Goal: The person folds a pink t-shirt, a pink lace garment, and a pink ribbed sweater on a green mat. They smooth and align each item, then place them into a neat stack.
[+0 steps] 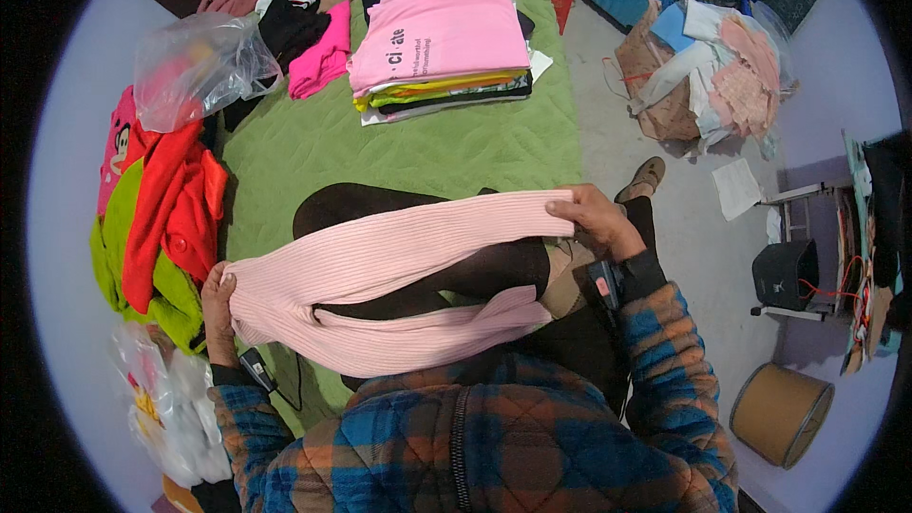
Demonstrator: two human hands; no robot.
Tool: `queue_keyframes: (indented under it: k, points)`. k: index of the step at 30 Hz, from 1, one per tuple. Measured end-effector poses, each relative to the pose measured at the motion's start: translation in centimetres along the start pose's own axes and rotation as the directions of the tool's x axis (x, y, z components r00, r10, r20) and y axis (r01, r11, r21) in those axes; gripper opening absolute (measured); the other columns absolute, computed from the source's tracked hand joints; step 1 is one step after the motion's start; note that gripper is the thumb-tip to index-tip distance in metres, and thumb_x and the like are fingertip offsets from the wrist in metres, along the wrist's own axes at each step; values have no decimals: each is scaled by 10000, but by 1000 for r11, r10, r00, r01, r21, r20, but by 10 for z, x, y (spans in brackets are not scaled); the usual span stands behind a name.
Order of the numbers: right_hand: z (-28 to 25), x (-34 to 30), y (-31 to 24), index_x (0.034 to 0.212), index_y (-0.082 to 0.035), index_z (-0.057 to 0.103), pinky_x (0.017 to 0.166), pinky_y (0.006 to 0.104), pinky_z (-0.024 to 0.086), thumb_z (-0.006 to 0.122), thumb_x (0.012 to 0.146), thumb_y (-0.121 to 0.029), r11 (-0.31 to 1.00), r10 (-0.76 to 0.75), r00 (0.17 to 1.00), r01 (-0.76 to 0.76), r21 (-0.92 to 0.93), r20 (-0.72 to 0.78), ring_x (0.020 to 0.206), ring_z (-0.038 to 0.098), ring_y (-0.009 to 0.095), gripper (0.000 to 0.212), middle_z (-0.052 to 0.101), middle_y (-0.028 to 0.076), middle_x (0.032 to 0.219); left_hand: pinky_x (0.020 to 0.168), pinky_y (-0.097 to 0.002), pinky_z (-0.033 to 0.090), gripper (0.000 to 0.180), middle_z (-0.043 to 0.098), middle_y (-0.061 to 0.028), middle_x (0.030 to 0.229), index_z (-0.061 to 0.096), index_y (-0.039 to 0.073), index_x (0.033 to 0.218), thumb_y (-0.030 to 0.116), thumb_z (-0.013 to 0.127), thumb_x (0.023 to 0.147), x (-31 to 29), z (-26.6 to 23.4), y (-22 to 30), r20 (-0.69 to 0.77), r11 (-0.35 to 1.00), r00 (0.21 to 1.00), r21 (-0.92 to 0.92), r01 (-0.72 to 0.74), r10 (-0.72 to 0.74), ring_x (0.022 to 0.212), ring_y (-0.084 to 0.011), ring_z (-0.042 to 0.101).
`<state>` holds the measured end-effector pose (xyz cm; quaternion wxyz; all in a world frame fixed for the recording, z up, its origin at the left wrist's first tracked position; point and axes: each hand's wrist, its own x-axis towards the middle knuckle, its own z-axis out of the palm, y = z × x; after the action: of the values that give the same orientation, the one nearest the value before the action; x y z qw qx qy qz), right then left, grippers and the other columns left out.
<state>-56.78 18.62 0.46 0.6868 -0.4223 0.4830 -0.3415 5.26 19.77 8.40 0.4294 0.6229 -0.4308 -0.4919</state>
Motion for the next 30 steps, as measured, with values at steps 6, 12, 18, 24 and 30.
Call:
queue_keyframes:
  k: [6, 12, 18, 24, 30]
  points:
    - [5, 45, 15, 758, 29, 630, 504, 331, 397, 704, 741, -414, 886, 30, 993, -81, -456, -118, 578, 498, 131, 450, 567, 40, 627, 746, -236, 465, 179, 612, -14, 898, 548, 41, 1020, 113, 598, 864, -4, 2, 2, 14, 998, 1000, -58, -20, 21, 790, -101, 576]
    - [10, 42, 5, 847, 27, 658, 504, 272, 399, 680, 808, -376, 861, 212, 967, -254, -441, -144, 571, 501, 107, 405, 564, 11, 633, 756, -232, 464, 177, 615, -21, 917, 549, 38, 1028, 102, 591, 868, -2, 5, 0, -9, 1000, 1000, -30, 2, -2, 812, -101, 579]
    - [25, 39, 10, 915, 51, 645, 643, 279, 478, 684, 796, -341, 985, 173, 974, -172, 16, -146, 696, 594, 150, 412, 636, 55, 786, 765, -233, 464, 193, 617, -28, 925, 548, 33, 1039, 105, 594, 866, -2, 0, -9, 30, 999, 1000, -43, 4, -3, 821, -105, 581]
    - [40, 36, 14, 992, 56, 648, 736, 248, 453, 684, 802, -207, 999, -17, 983, 23, 32, -182, 769, 591, 132, 326, 659, 65, 873, 763, -237, 467, 231, 616, -26, 938, 546, 25, 1054, 112, 618, 854, -5, -5, -11, 64, 998, 997, -22, 50, -49, 813, -104, 583]
    - [44, 18, -18, 971, 26, 660, 676, 246, 460, 687, 790, -165, 966, -196, 929, 127, -227, -313, 724, 566, 94, 264, 644, 31, 828, 779, -230, 449, 259, 607, -17, 944, 542, 22, 1067, 132, 626, 848, -13, -3, 1, 40, 997, 999, 78, -10, 7, 837, -93, 564]
